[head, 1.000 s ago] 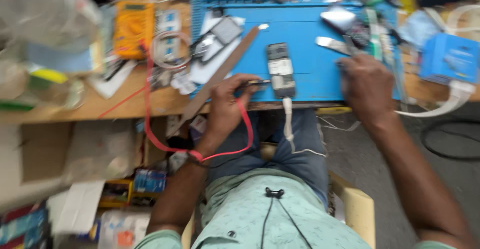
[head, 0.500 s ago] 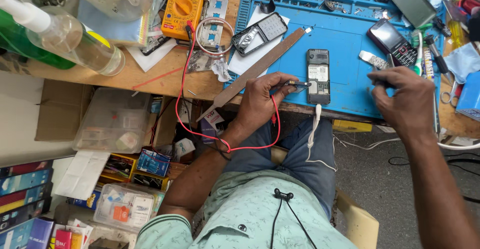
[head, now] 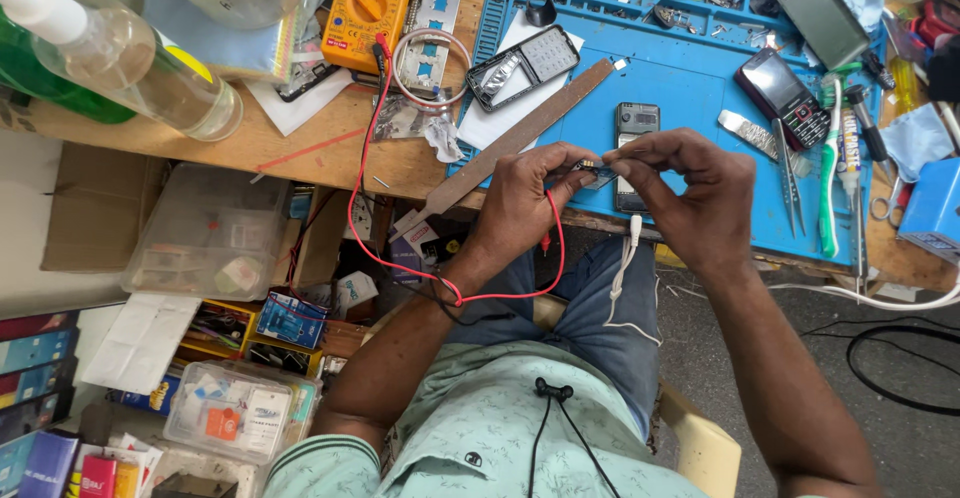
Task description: The person disassembles a feature phone, removes the battery, and uses multimeter probes to test internal contacts. They then reassemble the phone, insert the battery, and power it on to verify functionality. The person also handles a separate keypad component and a small circuit board during the process.
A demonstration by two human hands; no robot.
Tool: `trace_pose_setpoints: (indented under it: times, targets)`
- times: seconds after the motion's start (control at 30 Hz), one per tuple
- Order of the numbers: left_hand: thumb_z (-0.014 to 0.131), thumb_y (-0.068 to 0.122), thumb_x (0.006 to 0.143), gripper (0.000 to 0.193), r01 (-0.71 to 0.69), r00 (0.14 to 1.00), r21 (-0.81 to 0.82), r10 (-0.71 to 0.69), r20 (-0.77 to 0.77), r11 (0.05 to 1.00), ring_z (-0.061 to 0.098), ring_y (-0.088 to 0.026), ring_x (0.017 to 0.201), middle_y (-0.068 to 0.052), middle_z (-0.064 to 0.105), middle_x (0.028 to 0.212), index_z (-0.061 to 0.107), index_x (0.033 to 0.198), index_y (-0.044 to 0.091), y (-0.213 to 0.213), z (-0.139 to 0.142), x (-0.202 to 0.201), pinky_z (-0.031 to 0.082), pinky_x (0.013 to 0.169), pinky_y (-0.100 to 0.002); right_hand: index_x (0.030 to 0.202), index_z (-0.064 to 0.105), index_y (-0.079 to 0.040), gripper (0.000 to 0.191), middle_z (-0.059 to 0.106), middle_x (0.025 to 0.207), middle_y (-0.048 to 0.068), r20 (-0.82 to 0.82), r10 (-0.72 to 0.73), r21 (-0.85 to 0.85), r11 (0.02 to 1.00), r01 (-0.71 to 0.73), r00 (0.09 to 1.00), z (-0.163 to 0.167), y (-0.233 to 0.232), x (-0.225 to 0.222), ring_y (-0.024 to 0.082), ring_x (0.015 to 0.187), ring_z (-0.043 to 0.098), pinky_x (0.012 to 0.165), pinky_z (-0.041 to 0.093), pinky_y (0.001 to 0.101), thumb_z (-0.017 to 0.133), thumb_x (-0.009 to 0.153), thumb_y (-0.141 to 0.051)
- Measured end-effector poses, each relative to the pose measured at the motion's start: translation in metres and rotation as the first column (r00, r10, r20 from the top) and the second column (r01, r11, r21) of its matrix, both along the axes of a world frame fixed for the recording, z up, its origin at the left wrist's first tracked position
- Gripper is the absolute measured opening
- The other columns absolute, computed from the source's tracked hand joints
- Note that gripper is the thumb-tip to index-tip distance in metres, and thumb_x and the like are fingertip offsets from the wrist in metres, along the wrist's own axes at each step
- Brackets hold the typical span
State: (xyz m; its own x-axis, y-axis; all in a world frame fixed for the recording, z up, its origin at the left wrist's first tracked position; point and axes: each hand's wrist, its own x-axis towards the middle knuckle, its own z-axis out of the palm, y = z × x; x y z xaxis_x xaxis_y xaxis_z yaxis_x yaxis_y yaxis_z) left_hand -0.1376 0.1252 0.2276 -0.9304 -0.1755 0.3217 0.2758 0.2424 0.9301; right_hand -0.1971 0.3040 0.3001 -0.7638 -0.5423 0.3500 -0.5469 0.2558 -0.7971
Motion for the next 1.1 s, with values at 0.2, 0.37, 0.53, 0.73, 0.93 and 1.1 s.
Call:
trace_pose_setpoints:
  times: [0.2, 0.37, 0.53, 0.73, 0.93, 1.1]
  targets:
    - [0.076, 0.008, 0.093, 0.020, -0.005, 0.998, 0.012, 0.006, -0.057, 1.000, 0.079, -0.018, 0.095, -0.011, 0.078, 0.102, 0.072, 0.113, 0.005, 0.0001, -0.0028, 0.0005, 0.061, 0.076, -0.030, 0.105, 0.074, -0.001, 0.011, 0.077, 0.095, 0.008, -0.144, -0.040, 0.110, 0.992, 0.056, 0.989, -0.0037, -0.0057, -0.0003, 0.011, 0.087, 0.072, 0.078, 0.058, 0.0263, 0.081, 0.097, -0.003]
    - [0.076, 0.007, 0.093, 0.021, -0.019, 0.998, 0.004, 0.019, -0.056, 1.000, 0.078, -0.018, 0.094, -0.011, 0.078, 0.102, 0.072, 0.113, 0.004, -0.0008, -0.0023, 0.0004, 0.060, 0.075, -0.031, 0.106, 0.074, -0.001, 0.010, 0.076, 0.094, 0.008, -0.194, -0.030, 0.142, 0.988, 0.058, 0.981, -0.0020, -0.0084, 0.0027, 0.012, 0.086, 0.073, 0.074, 0.057, 0.0263, 0.080, 0.098, -0.004]
    - [0.077, 0.007, 0.091, 0.022, -0.015, 1.000, -0.012, 0.016, 0.023, 1.000, 0.073, -0.019, 0.080, -0.011, 0.078, 0.095, 0.074, 0.113, 0.006, -0.0008, -0.0012, 0.0005, 0.056, 0.069, -0.032, 0.106, 0.073, 0.000, 0.010, 0.076, 0.095, 0.009, -0.231, -0.011, 0.148, 0.988, 0.046, 0.973, -0.0010, -0.0105, 0.0048, 0.013, 0.087, 0.074, 0.075, 0.058, 0.0278, 0.079, 0.099, -0.004]
    - [0.077, 0.007, 0.092, 0.020, -0.027, 0.999, -0.018, 0.026, -0.044, 0.999, 0.067, -0.016, 0.074, -0.010, 0.075, 0.093, 0.073, 0.112, 0.005, -0.0007, -0.0018, 0.0006, 0.053, 0.066, -0.032, 0.104, 0.072, -0.001, 0.010, 0.076, 0.095, 0.009, -0.263, -0.024, 0.166, 0.984, 0.070, 0.964, -0.0033, -0.0106, 0.0052, 0.013, 0.087, 0.074, 0.074, 0.057, 0.0283, 0.080, 0.099, -0.004]
    - [0.077, 0.007, 0.091, 0.020, -0.036, 0.998, -0.023, 0.035, -0.054, 0.999, 0.070, -0.015, 0.074, -0.010, 0.076, 0.096, 0.072, 0.110, 0.005, -0.0005, -0.0019, -0.0001, 0.054, 0.065, -0.031, 0.106, 0.070, 0.000, 0.011, 0.076, 0.097, 0.008, -0.214, -0.039, 0.103, 0.993, 0.062, 0.976, -0.0068, -0.0110, 0.0054, 0.012, 0.089, 0.074, 0.075, 0.058, 0.0267, 0.079, 0.102, -0.005]
    - [0.076, 0.006, 0.092, 0.019, -0.018, 0.999, -0.012, 0.017, -0.043, 1.000, 0.075, -0.018, 0.081, -0.010, 0.076, 0.095, 0.072, 0.111, 0.005, -0.0012, -0.0023, 0.0002, 0.057, 0.069, -0.032, 0.105, 0.071, -0.001, 0.010, 0.076, 0.091, 0.007, -0.182, -0.031, 0.142, 0.988, 0.057, 0.983, -0.0051, -0.0104, 0.0060, 0.012, 0.084, 0.073, 0.071, 0.056, 0.0257, 0.079, 0.101, -0.006]
